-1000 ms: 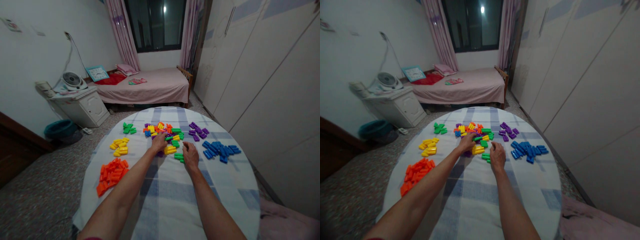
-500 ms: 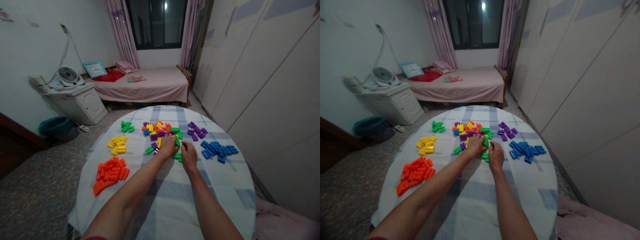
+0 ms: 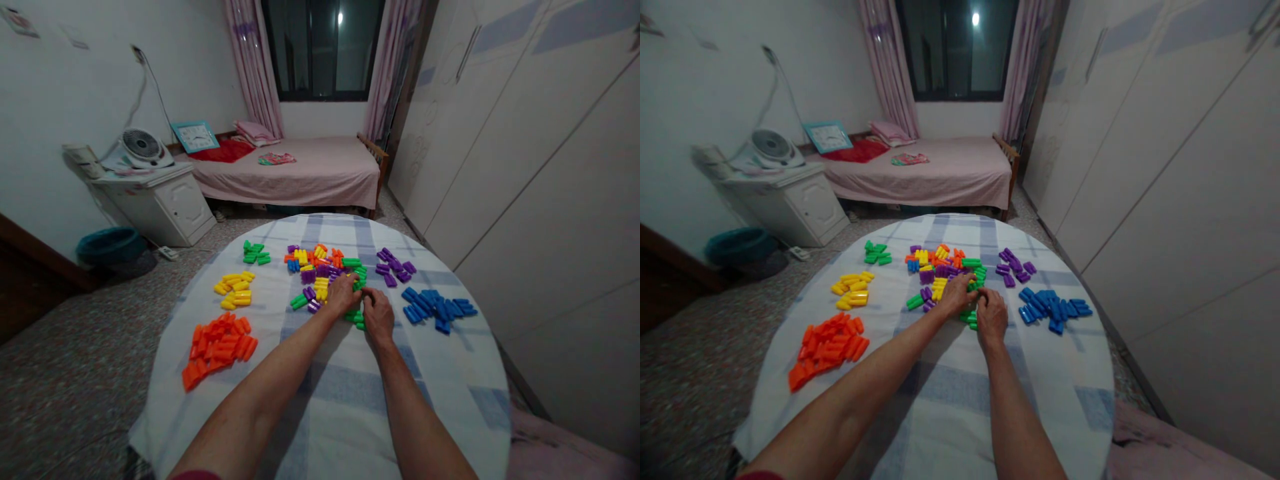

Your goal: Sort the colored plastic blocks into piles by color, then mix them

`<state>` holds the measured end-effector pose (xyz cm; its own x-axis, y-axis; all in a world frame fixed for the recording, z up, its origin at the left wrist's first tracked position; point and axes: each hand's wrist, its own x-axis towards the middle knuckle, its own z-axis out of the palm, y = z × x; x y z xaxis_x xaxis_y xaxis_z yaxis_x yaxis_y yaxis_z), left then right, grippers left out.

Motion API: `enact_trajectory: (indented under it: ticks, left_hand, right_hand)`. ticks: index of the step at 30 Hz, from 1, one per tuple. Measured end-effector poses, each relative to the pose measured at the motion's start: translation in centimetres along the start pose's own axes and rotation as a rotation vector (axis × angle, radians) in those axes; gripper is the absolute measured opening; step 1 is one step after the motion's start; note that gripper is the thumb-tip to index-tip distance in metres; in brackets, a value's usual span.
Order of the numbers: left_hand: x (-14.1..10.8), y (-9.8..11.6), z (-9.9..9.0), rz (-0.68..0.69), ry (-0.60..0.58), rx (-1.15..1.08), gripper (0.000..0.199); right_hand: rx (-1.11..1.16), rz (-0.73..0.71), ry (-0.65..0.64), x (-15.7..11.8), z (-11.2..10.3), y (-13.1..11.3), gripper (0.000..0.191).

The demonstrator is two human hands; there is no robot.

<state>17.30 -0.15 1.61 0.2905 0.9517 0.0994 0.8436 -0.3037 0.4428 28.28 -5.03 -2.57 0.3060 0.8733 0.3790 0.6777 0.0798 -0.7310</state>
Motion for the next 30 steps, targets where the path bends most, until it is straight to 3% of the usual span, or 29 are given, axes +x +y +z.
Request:
enact_trajectory:
  ticks: [4, 8, 11, 14, 16, 20, 25, 30]
  left_hand:
    - [0.5, -0.6, -0.2, -0.075, 0.018, -0.191, 0.04]
    - [0.3, -2.9, -2.6, -0.068, 0.144, -0.403, 0.024]
    - [0.1, -7.0, -5.8, -0.126, 0.309, -0.485, 0.023]
    - [-0.2, -12.8, -9.1, -0.282, 0.42, -0.415, 0.02]
    - [-0.3, -16.6, -10.9, -0.451, 0.469, -0.337, 0.017]
    - [-0.3, -21.7, -13.0, -0.585, 0.493, -0.273, 0.02]
    - [0.9, -23.3, -13.8, -0.617, 0.521, -0.219, 0.027]
    - [0.8, -22.2, -13.7, -0.578, 0.588, -0.134, 0.043]
  right_hand:
    - [0.043, 0.023, 0.011, 0.1, 0.0, 0.0, 0.035]
    - [0.101, 0.045, 0.018, 0.1, 0.0, 0.1, 0.035]
    - [0.086, 0.05, 0.024, 0.0, 0.0, 0.0, 0.036]
    - [0.049, 0.051, 0.022, 0.0, -0.1, -0.1, 0.037]
    - [0.032, 0.054, 0.018, 0.0, -0.1, -0.2, 0.038]
    - [0.029, 0.061, 0.013, 0.0, -0.1, -0.3, 0.04]
    - [0.033, 0.062, 0.0, 0.1, -0.1, -0.2, 0.041]
    - [0.037, 0.053, 0.011, 0.0, -0.1, 0.0, 0.04]
